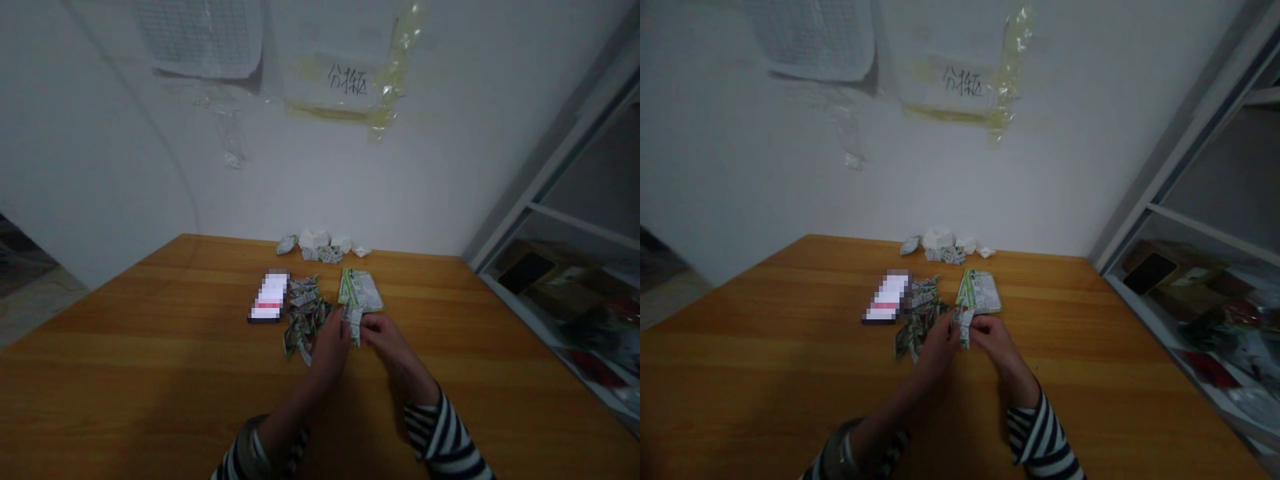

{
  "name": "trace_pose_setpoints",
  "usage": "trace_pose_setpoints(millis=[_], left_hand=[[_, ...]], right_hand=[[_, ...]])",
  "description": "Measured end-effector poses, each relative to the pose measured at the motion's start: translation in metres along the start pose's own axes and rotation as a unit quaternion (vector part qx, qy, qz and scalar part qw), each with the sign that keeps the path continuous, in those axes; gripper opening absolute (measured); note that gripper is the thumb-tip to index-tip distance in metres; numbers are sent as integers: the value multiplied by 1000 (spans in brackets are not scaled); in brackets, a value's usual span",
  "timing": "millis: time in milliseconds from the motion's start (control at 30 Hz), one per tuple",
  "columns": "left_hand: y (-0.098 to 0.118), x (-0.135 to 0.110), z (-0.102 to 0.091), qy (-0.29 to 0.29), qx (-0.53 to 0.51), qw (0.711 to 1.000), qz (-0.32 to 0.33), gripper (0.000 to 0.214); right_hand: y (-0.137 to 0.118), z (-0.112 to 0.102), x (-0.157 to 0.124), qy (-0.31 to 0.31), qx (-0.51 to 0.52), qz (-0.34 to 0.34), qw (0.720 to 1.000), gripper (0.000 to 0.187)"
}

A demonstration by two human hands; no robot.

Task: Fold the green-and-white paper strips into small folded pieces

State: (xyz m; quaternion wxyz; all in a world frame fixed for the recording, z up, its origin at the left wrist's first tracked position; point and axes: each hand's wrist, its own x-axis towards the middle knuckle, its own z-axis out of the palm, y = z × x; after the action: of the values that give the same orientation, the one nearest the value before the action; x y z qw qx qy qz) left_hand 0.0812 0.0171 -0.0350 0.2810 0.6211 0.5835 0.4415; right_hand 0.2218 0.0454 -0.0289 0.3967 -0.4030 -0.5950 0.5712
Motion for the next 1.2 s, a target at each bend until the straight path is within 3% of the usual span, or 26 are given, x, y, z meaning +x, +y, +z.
trace_pose_setpoints(millis=[233,433,767,900,1033,1200], left_hand=[[13,-1,-6,9,124,992,-5,50],[16,-3,-7,16,148,988,33,48],[22,-7,-9,-11,77,994,78,44],[24,-7,-11,-62,111,990,69,48],[19,-4,-13,-50,57,991,111,53],[15,-2,-15,-65,3,992,110,47]], right_hand=[[-3,-9,0,63,11,22,998,15],[-13,-8,-4,97,24,34,994,15],[-18,-4,-5,122,39,51,991,12],[-15,-5,-5,110,40,39,992,13],[-15,-10,-6,90,25,33,995,11],[-15,-19,-5,67,13,27,997,13]])
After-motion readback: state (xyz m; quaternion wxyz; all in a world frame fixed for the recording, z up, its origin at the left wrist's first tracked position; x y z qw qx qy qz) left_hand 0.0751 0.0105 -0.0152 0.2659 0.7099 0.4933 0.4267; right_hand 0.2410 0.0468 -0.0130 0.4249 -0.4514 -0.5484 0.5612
